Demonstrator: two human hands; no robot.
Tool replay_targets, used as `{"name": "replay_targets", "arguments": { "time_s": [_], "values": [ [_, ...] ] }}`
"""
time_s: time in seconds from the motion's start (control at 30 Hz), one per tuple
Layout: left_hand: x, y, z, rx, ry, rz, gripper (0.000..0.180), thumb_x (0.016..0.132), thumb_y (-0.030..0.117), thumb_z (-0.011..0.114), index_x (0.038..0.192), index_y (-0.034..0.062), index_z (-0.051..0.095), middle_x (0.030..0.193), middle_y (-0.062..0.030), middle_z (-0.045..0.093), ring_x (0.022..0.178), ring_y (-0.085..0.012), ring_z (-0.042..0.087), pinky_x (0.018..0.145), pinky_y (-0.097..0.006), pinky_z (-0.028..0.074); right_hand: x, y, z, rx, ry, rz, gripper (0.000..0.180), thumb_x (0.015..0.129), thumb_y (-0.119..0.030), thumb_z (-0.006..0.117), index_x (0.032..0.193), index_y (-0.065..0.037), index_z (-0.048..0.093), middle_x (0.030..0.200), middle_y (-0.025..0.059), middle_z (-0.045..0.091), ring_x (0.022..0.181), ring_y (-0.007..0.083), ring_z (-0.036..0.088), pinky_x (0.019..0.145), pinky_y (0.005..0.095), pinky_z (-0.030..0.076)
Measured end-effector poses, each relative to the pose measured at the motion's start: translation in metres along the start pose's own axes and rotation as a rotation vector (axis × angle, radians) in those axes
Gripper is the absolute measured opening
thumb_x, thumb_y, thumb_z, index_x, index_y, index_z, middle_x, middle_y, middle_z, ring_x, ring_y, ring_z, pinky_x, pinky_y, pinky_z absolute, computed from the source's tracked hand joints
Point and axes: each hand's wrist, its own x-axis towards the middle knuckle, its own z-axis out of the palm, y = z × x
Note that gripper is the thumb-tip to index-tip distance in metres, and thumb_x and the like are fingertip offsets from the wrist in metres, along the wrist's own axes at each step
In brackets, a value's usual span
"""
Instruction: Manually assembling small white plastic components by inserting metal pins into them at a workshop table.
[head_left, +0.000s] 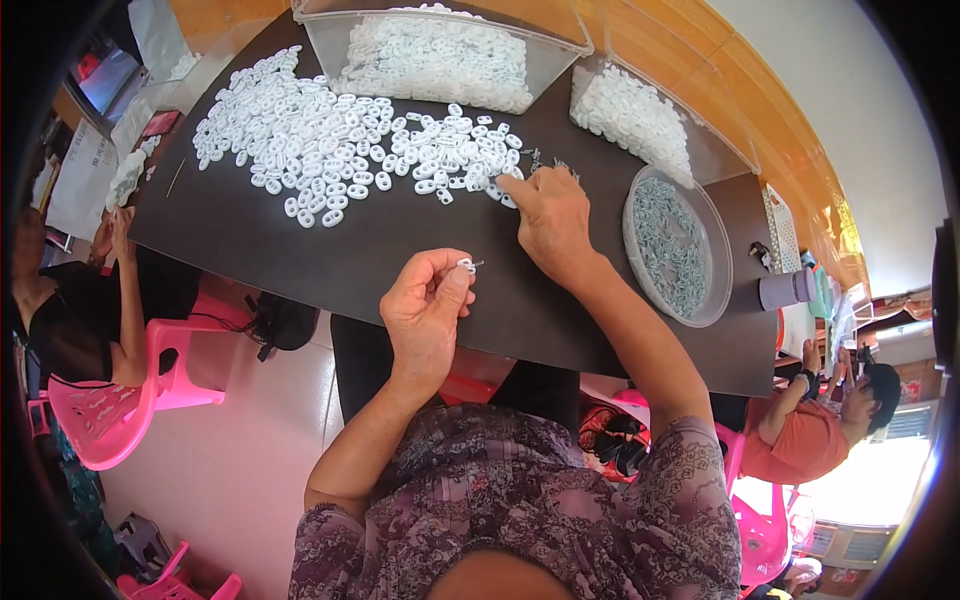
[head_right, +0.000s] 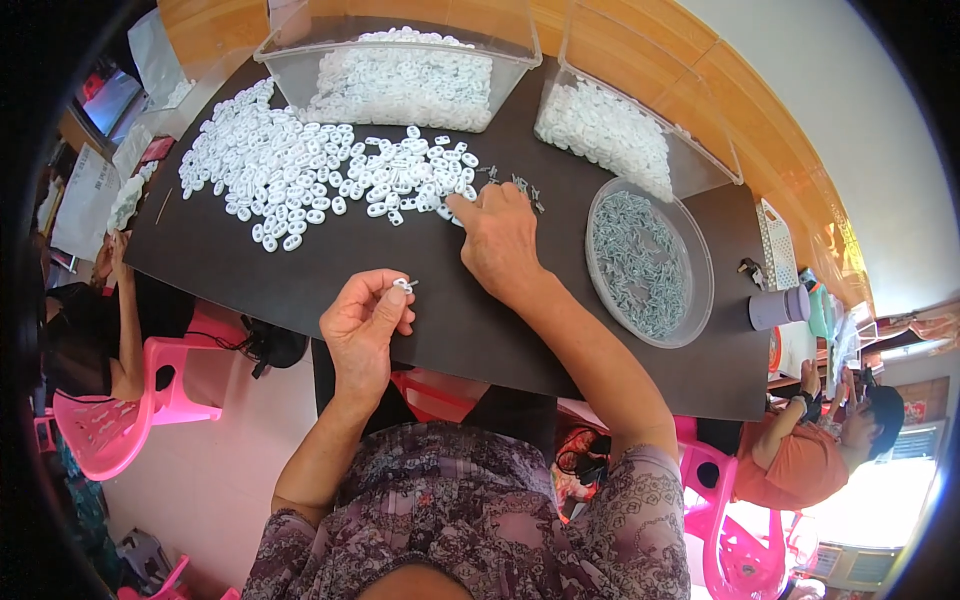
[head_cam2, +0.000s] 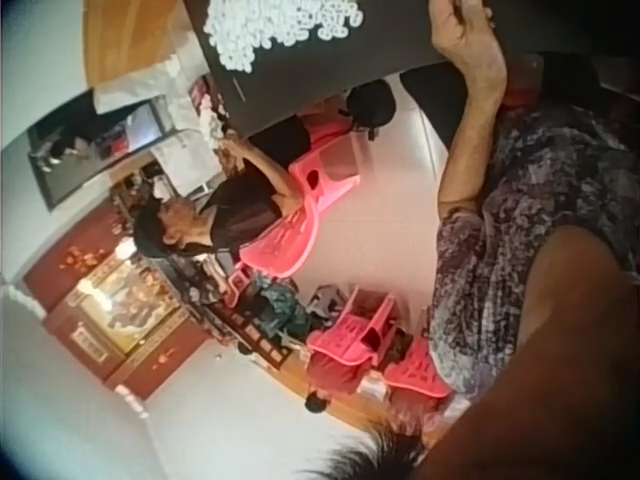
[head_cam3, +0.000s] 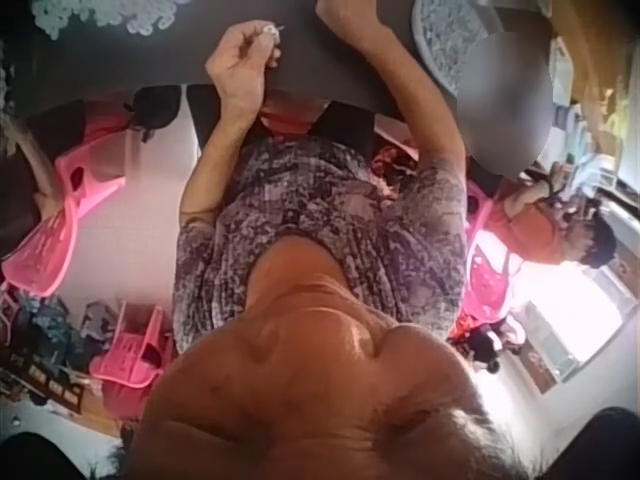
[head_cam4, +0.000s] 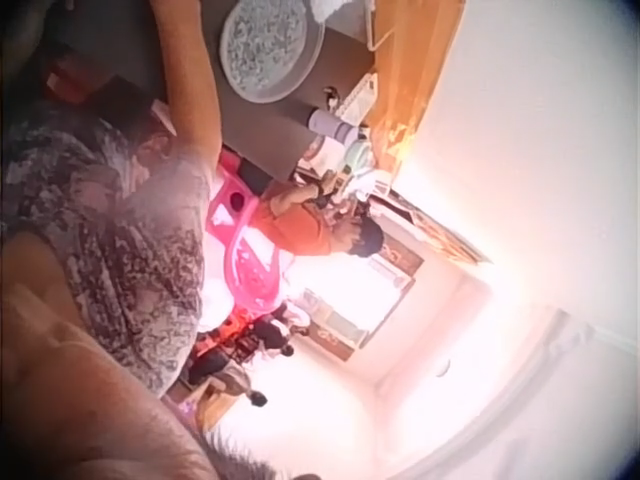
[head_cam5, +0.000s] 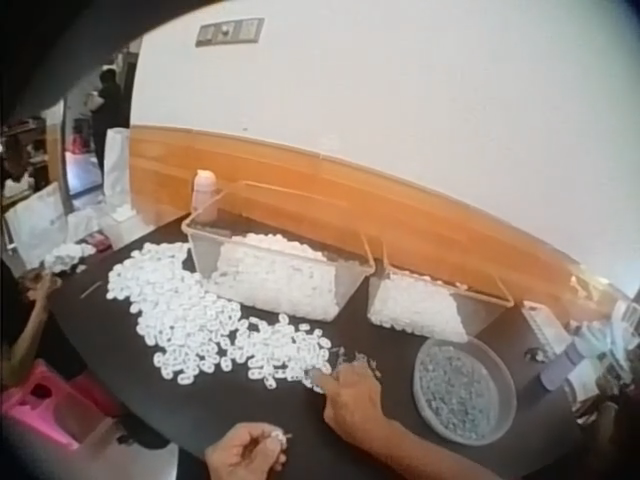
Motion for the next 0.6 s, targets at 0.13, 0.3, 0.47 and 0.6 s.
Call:
{"name": "replay_targets", "arguments": {
  "time_s": [0.13, 0.3, 0.47, 0.6],
  "values": [
    [-0.001, 0.001, 0.0, 0.007, -0.009, -0.011, 0.009, 0.088, 0.005, 0.058, 0.095, -0.0007, 0.059, 0.079, 0.0, 0.057, 0.065, -0.0036, 0.05, 0.056, -0.017, 0.042, -0.002, 0.0, -0.002, 0.065, 0.039, 0.019, 0.02, 0.072, 0.0, 0.064, 0.09, -0.008, 0.067, 0.068, 0.008, 0.052, 0.068, 0.0256, 0.051, 0.061, 0.0362, 0.041],
    [0.0, 0.0, 0.0, 0.037, -0.003, 0.0, 0.009, 0.088, 0.005, 0.057, 0.095, -0.0006, 0.059, 0.079, 0.0001, 0.057, 0.065, -0.0036, 0.051, 0.056, -0.017, 0.042, -0.004, 0.007, -0.007, 0.178, 0.054, 0.163, 0.011, 0.074, -0.005, 0.065, 0.084, -0.007, 0.067, 0.069, 0.0087, 0.055, 0.07, 0.0261, 0.053, 0.062, 0.0362, 0.042],
    [-0.001, -0.001, 0.0, 0.041, 0.002, 0.012, 0.009, 0.088, 0.005, 0.057, 0.095, -0.0006, 0.059, 0.079, 0.0, 0.057, 0.065, -0.0035, 0.051, 0.056, -0.017, 0.043, 0.004, -0.004, -0.003, 0.158, -0.02, 0.167, 0.007, 0.075, -0.01, 0.064, 0.081, -0.006, 0.067, 0.07, 0.0095, 0.056, 0.072, 0.0269, 0.054, 0.064, 0.0375, 0.043],
    [-0.001, -0.001, 0.0, 0.04, 0.0, 0.011, 0.009, 0.088, 0.005, 0.058, 0.094, -0.0007, 0.059, 0.079, 0.0, 0.057, 0.065, -0.0036, 0.051, 0.056, -0.017, 0.043, 0.009, -0.006, 0.005, 0.099, -0.087, 0.173, 0.006, 0.074, -0.01, 0.066, 0.074, -0.005, 0.063, 0.07, 0.0094, 0.057, 0.07, 0.0276, 0.054, 0.065, 0.0386, 0.042]
  ]
}}
